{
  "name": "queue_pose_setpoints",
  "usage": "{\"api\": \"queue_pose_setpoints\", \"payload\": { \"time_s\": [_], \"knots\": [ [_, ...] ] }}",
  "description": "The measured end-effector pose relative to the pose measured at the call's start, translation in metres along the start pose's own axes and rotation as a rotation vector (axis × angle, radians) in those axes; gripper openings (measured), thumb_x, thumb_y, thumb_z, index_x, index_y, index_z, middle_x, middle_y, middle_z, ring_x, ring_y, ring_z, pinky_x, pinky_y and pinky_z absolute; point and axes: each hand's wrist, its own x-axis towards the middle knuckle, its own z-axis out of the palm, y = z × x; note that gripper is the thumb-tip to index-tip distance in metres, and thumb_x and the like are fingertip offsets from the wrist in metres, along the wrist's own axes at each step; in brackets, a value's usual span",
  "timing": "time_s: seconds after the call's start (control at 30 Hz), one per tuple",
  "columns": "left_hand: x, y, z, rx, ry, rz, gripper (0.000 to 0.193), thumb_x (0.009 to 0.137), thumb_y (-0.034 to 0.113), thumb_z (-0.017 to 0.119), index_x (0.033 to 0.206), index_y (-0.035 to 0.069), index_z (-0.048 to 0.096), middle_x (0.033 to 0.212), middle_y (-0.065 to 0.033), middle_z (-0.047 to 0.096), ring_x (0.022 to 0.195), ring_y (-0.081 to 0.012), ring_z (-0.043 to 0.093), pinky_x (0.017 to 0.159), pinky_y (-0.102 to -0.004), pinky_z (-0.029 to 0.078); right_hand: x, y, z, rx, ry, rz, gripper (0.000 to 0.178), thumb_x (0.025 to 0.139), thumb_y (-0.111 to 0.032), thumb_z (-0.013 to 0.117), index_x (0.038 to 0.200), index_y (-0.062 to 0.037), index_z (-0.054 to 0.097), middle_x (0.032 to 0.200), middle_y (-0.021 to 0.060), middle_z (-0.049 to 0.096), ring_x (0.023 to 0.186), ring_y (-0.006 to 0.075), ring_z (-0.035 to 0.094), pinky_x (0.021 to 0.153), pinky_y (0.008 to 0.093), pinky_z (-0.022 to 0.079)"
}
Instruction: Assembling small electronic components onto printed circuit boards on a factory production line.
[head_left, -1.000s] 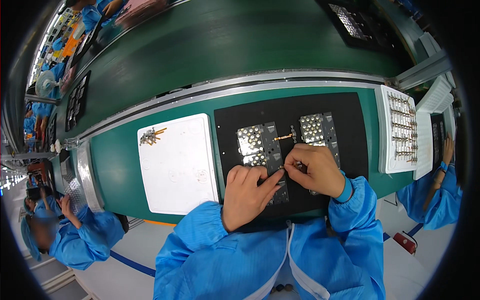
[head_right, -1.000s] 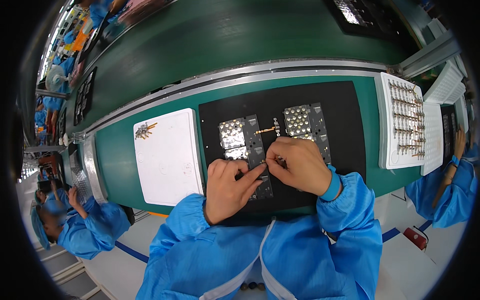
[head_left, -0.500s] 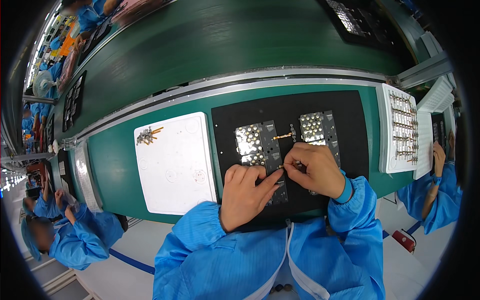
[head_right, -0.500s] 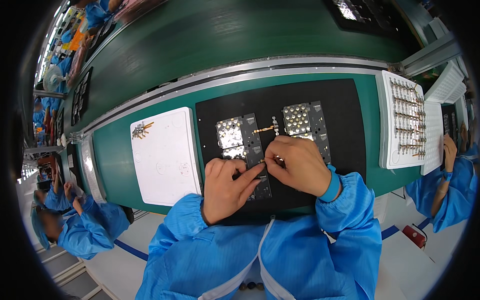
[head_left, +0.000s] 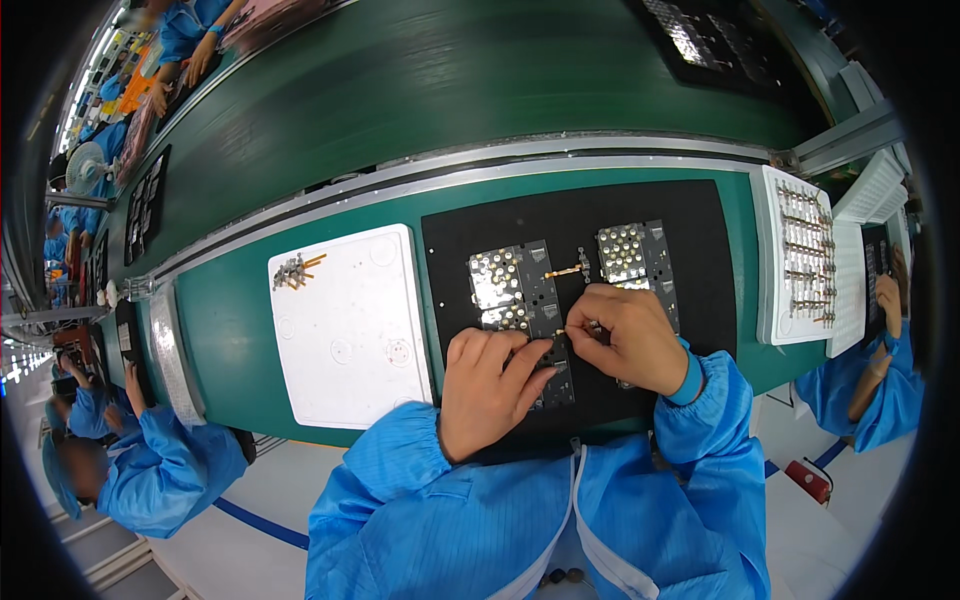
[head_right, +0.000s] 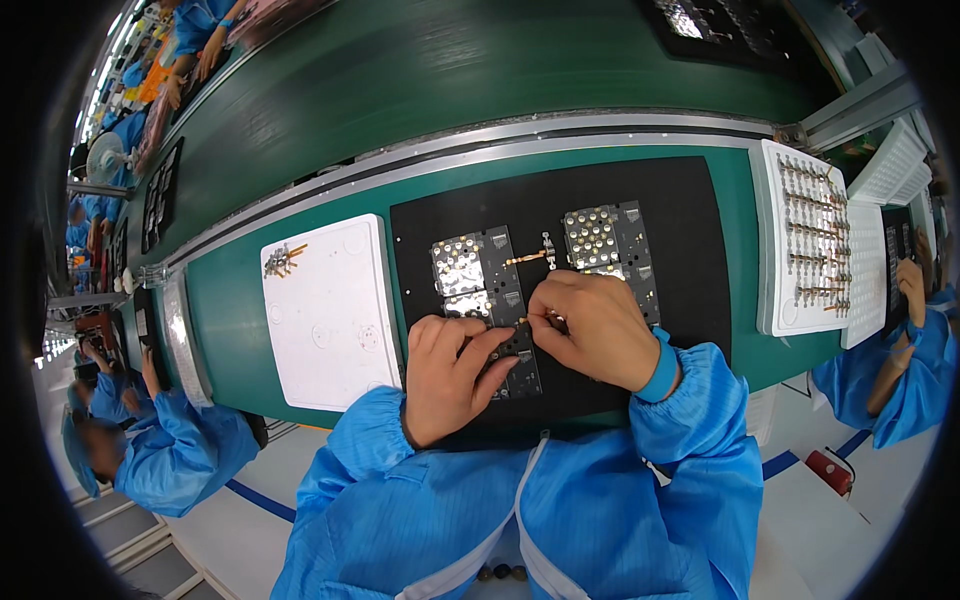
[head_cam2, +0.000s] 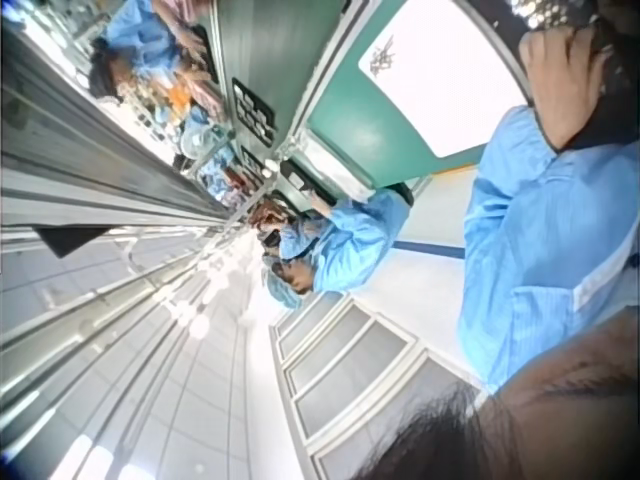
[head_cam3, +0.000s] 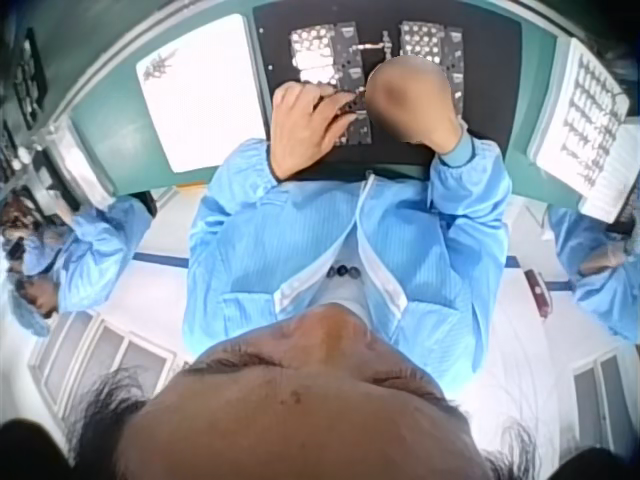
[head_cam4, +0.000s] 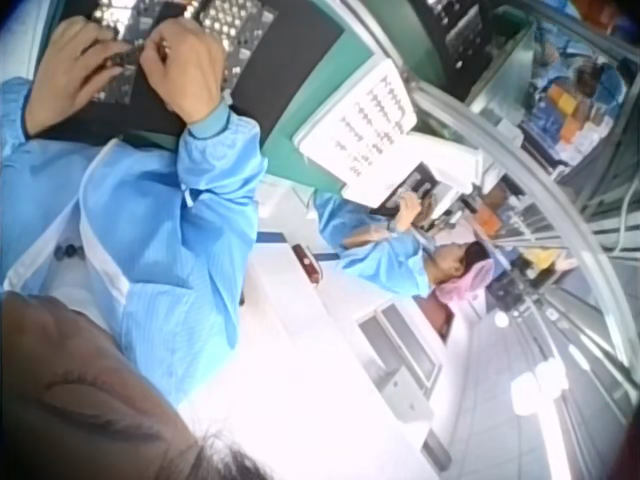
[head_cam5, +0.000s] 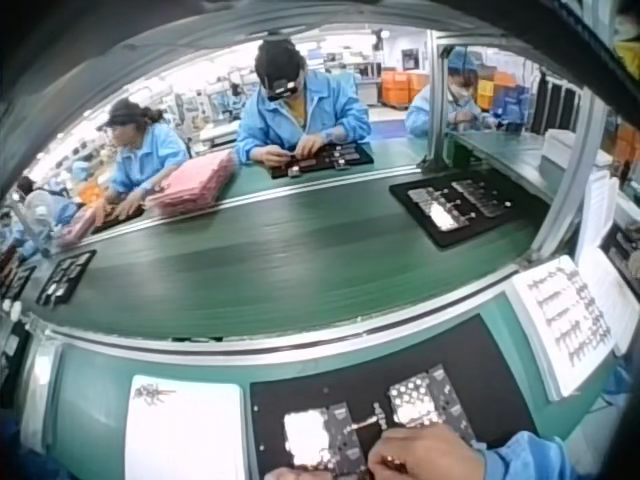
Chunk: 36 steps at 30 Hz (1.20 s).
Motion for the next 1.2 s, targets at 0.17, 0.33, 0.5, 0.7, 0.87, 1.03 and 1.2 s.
{"api": "queue_pose_setpoints", "payload": {
  "time_s": [0.17,0.33,0.5,0.7,0.87,1.03,1.2],
  "knots": [
    [0.003,0.001,-0.003,0.033,-0.064,0.003,0.044,0.079,0.026,0.080,0.122,0.018,0.072,0.095,-0.0023,0.053,0.087,-0.0245,0.050,0.083,-0.0407,0.039,0.001,0.002,0.002,0.004,0.033,-0.026,0.007,0.079,-0.005,0.072,0.081,-0.0035,0.065,0.073,0.0098,0.061,0.059,0.0277,0.061,0.054,0.0368,0.047],
    [0.002,0.001,-0.004,0.084,-0.093,0.008,0.046,0.080,0.028,0.079,0.124,0.018,0.071,0.095,-0.0022,0.050,0.089,-0.0245,0.049,0.084,-0.0417,0.037,0.003,-0.001,0.001,-0.003,0.017,-0.027,0.007,0.079,-0.006,0.071,0.081,-0.0039,0.065,0.075,0.0099,0.063,0.062,0.0297,0.063,0.056,0.0378,0.049],
    [0.005,0.003,-0.002,0.040,-0.059,0.029,0.046,0.080,0.025,0.079,0.124,0.016,0.070,0.095,-0.0024,0.050,0.087,-0.0233,0.049,0.082,-0.0404,0.037,-0.001,-0.006,-0.001,0.011,0.023,0.028,0.006,0.079,-0.006,0.072,0.083,-0.0041,0.067,0.076,0.0089,0.064,0.062,0.0271,0.065,0.057,0.0362,0.052],
    [0.001,0.009,-0.010,0.034,-0.051,0.005,0.049,0.081,0.025,0.079,0.128,0.016,0.068,0.098,-0.0030,0.053,0.088,-0.0242,0.051,0.084,-0.0403,0.039,-0.007,-0.017,-0.001,-0.035,0.150,-0.020,0.024,0.080,-0.006,0.079,0.100,-0.0033,0.067,0.103,0.0109,0.061,0.067,0.0249,0.063,0.056,0.0343,0.051],
    [-0.001,-0.003,-0.074,0.046,0.064,-0.162,0.044,0.078,0.015,0.083,0.119,0.007,0.069,0.108,-0.0111,0.068,0.102,-0.0314,0.062,0.092,-0.0414,0.046,-0.016,-0.021,-0.005,-0.028,0.274,-0.046,0.022,0.080,-0.004,0.079,0.098,-0.0029,0.068,0.104,0.0110,0.063,0.066,0.0228,0.062,0.056,0.0311,0.049],
    [-0.029,-0.117,-0.133,0.419,0.393,-0.387,0.028,0.084,0.004,0.072,0.111,0.004,0.069,0.103,-0.0139,0.068,0.095,-0.0329,0.064,0.082,-0.0416,0.050,-0.025,-0.028,-0.007,0.002,0.291,-0.046,0.018,0.080,-0.004,0.079,0.096,-0.0029,0.068,0.099,0.0103,0.065,0.063,0.0208,0.061,0.054,0.0302,0.048],
    [-0.042,-0.170,-0.144,0.567,0.388,-0.476,0.025,0.088,0.006,0.071,0.113,0.004,0.071,0.098,-0.0118,0.065,0.087,-0.0264,0.062,0.078,-0.0370,0.050,-0.027,-0.033,-0.005,-0.003,0.309,-0.100,0.018,0.080,-0.003,0.079,0.095,-0.0026,0.069,0.096,0.0103,0.066,0.064,0.0214,0.062,0.054,0.0305,0.049]
  ]
}}
